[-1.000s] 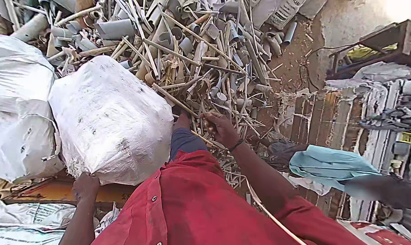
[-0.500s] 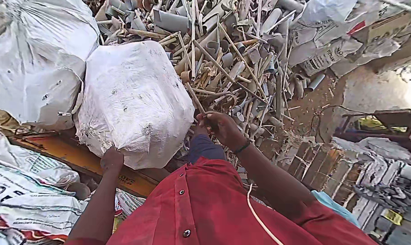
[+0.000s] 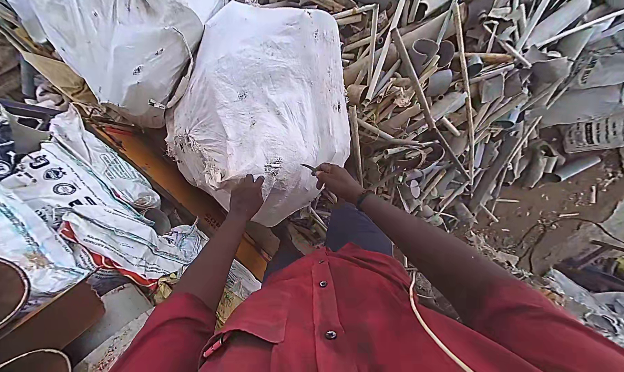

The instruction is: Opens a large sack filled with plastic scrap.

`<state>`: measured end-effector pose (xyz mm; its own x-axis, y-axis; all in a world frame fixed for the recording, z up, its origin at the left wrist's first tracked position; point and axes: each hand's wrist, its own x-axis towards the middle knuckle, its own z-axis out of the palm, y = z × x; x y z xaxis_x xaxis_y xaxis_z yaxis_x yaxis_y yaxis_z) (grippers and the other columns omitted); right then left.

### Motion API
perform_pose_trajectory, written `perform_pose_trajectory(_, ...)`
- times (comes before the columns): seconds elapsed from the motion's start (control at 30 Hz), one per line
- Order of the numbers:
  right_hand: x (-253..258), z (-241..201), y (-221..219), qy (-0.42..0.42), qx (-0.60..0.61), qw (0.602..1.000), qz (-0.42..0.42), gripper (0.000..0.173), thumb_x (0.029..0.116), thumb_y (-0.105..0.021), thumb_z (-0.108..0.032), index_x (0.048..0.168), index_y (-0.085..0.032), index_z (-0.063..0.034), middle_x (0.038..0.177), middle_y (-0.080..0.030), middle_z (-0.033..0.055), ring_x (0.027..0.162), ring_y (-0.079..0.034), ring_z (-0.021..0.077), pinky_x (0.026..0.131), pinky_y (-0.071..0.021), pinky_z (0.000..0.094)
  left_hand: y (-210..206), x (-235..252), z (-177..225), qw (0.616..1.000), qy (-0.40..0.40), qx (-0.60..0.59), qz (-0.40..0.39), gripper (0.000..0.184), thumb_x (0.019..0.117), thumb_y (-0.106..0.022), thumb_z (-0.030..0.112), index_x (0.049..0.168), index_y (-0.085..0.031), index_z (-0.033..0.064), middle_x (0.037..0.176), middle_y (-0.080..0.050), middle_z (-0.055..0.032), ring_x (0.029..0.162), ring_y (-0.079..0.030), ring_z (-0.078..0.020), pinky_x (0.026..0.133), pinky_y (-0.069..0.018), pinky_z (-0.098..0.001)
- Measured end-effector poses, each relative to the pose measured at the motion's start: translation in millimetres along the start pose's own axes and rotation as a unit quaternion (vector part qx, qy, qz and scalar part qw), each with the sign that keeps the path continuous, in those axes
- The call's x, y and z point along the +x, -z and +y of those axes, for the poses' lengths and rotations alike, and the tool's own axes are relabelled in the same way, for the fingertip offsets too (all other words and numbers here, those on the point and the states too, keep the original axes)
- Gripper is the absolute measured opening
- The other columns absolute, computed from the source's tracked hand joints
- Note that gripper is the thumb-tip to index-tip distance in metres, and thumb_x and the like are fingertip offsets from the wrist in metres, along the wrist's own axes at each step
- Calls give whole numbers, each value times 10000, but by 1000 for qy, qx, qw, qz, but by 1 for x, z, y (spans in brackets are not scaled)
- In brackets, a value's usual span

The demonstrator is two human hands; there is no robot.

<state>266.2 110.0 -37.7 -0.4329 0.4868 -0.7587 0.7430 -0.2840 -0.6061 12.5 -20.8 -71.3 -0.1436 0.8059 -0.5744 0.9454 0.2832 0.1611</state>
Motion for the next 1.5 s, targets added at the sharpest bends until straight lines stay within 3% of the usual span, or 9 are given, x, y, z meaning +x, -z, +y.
perform_pose_trajectory(0.1, 17, -7, -6, -2, -59, 998, -28, 320, 1126, -393, -253, 1202, -629, -51, 855, -695, 67, 729, -623, 177, 709, -499, 393, -11, 28, 23, 989, 16, 13, -147, 539, 1043, -501, 194, 1572, -424, 263, 1317, -603, -261, 1034, -684, -458, 804, -567, -627)
perform_pose_trajectory(0.2, 30, -13, -12, 4, -89, 995, -37, 319, 1124, -399, -248, 1150, -638, -38, 851, -712, 74, 752, -657, 185, 747, -520, 412, -20, 49, 32, 982, 63, 3, -180, 669, 1020, -526, 202, 1638, -278, 275, 1292, -617, -284, 1056, -673, -478, 815, -548, -650)
perform_pose_trajectory(0.27, 40, -19, -17, 2, -110, 993, -39, 324, 1123, -401, -252, 1108, -643, -37, 845, -706, 83, 774, -664, 213, 769, -521, 445, -23, 55, 33, 978, 76, 1, -193, 673, 999, -559, 188, 1625, -316, 230, 1266, -640, -286, 1095, -661, -483, 846, -533, -658)
perform_pose_trajectory(0.33, 53, -21, -24, 5, -135, 990, -37, 338, 1120, -400, -264, 1074, -648, -39, 833, -702, 93, 788, -672, 242, 776, -522, 476, -26, 55, 31, 975, 85, 9, -207, 550, 979, -589, 195, 1514, -481, 126, 1207, -675, -275, 1088, -666, -486, 841, -529, -670)
perform_pose_trajectory(0.47, 77, -23, -40, 14, -176, 984, -27, 370, 1109, -395, -282, 1008, -654, -39, 829, -694, 124, 817, -689, 290, 779, -530, 521, -34, 49, 26, 974, 75, 5, -212, 389, 1035, -499, 219, 1404, -579, 125, 1151, -705, -237, 1077, -679, -465, 844, -530, -661)
perform_pose_trajectory(0.77, 103, -36, -70, -14, -283, 958, -34, 392, 1084, -399, -298, 983, -652, -16, 1024, -688, 215, 1022, -685, 390, 803, -533, 602, -28, 21, 34, 981, 55, -23, -187, 388, 1065, -429, 174, 1429, -561, 164, 1105, -716, -202, 1026, -707, -415, 791, -561, -607)
perform_pose_trajectory(1.0, 106, -48, -90, -53, -338, 935, -89, 286, 988, -530, -267, 959, -672, -21, 1038, -702, 209, 1022, -692, 391, 777, -531, 619, -26, 17, 37, 984, 56, -13, -168, 376, 1060, -423, 136, 1399, -585, 151, 1091, -716, -210, 1011, -707, -425, 777, -559, -609)
perform_pose_trajectory(1.33, 101, -46, -97, -33, -351, 928, -120, 286, 999, -538, -256, 1027, -677, -8, 1089, -697, 225, 1075, -678, 406, 819, -526, 633, -20, 13, 40, 981, 51, -14, -186, 365, 1051, -445, 116, 1382, -591, 164, 1134, -705, -205, 1054, -697, -416, 795, -559, -605)
perform_pose_trajectory(1.5, 81, -33, -89, -27, -369, 919, -135, 279, 1001, -518, -238, 975, -673, -8, 1022, -696, 226, 1012, -688, 413, 774, -526, 630, -28, 13, 34, 982, 42, -24, -181, 378, 1070, -423, 152, 1400, -589, 234, 1134, -715, -185, 1045, -704, -407, 796, -558, -606)
